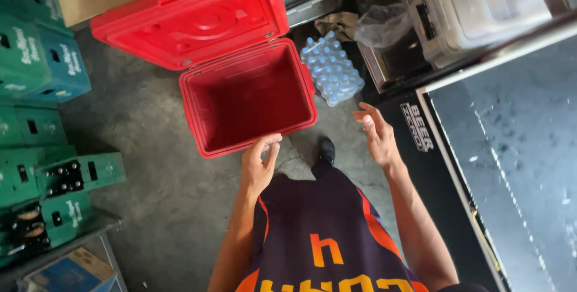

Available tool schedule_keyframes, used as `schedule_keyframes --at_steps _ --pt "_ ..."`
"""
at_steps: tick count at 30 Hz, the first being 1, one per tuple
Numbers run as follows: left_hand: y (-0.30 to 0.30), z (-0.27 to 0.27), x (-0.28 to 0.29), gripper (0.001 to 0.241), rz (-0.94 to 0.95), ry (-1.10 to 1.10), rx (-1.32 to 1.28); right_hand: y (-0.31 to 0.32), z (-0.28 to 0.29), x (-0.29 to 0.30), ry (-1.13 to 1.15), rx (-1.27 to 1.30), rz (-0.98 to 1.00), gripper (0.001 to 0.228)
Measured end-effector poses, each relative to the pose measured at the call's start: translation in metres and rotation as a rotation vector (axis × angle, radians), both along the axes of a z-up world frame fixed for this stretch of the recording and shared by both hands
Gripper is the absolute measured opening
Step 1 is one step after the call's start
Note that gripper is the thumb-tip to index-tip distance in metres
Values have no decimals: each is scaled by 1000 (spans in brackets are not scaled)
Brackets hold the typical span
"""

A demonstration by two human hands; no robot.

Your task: Organizing and cleaning bottles on a bar counter.

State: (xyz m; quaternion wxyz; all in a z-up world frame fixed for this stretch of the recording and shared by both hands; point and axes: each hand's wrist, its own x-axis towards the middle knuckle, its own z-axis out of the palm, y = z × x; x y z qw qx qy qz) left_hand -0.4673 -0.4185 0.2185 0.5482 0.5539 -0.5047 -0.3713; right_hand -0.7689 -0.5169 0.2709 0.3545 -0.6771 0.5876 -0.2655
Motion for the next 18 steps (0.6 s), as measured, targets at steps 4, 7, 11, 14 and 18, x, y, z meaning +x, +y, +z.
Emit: schedule_keyframes --at_steps 4,7,11,14,18 --pt "4 -2 -6 21 85 -43 51 -15 -9 -4 -64 -8 101 61" --pt "4 -3 -5 24 139 -39 22 -28 -18 -3 -44 50 96 60" --pt "11 1 1 25 209 -20 59 -42 -22 5 -74 30 158 58" --pt "17 -1 6 26 268 -33 81 -52 -24 13 -82 24 200 57" --pt "30 -4 13 26 313 -65 62 -59 -21 35 -60 21 244 57"
